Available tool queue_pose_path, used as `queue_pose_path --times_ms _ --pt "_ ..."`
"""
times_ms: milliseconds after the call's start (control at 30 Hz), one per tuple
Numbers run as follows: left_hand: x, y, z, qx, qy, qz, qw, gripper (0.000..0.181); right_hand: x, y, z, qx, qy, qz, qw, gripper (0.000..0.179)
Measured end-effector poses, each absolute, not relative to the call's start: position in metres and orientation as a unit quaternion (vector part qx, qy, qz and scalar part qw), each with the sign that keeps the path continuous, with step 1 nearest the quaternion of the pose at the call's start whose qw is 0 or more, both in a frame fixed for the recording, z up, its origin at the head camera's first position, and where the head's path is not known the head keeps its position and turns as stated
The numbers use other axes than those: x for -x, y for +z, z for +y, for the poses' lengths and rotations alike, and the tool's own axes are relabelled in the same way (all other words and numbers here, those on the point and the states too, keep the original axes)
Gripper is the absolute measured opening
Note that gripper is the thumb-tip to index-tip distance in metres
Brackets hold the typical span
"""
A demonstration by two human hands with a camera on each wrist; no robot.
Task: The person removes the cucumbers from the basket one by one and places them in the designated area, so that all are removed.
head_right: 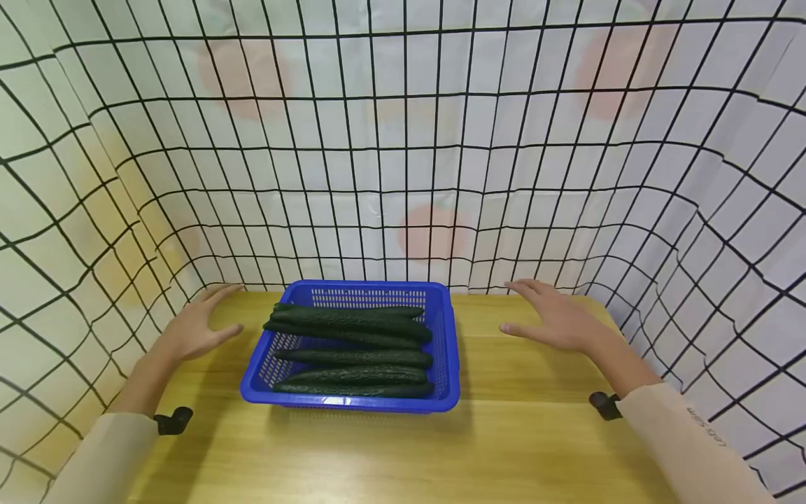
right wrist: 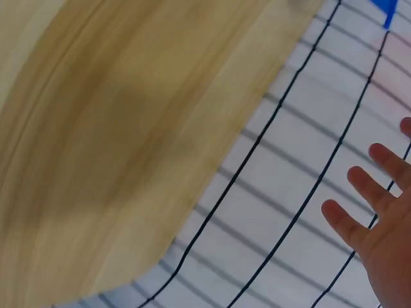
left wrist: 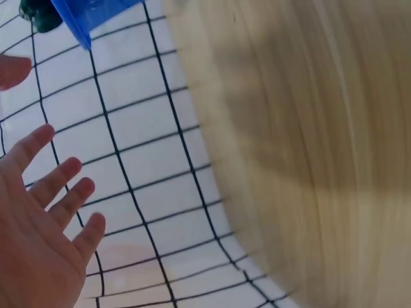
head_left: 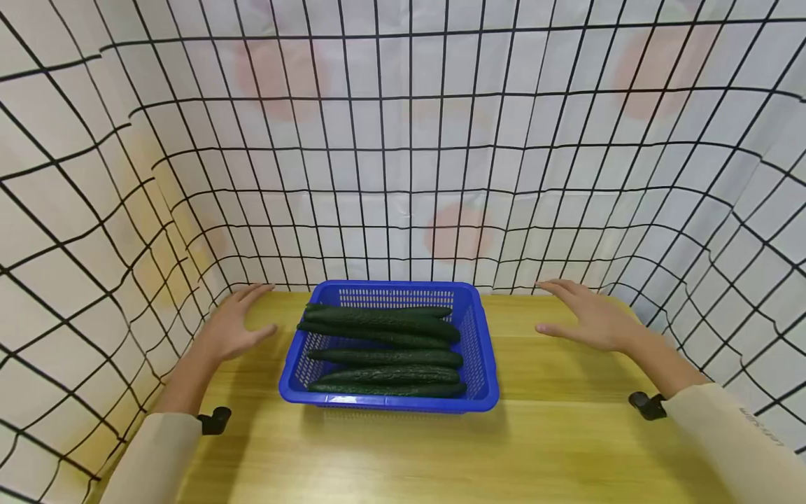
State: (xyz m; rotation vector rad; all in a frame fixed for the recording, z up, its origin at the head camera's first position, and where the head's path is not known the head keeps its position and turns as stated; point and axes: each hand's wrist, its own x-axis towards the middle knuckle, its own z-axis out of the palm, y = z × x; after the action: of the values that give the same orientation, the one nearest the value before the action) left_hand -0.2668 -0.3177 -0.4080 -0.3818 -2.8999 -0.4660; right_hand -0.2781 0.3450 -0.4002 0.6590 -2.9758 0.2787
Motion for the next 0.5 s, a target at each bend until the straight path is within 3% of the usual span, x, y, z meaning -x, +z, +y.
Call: queue_pose_path --times_ms 500 --pt "0.261 -0.434 -0.279 0.154 -0.326 -0.931 0.059 0.066 0.299 -0.386 0.25 -0.272 0.217 -0.937 0.035 0.064"
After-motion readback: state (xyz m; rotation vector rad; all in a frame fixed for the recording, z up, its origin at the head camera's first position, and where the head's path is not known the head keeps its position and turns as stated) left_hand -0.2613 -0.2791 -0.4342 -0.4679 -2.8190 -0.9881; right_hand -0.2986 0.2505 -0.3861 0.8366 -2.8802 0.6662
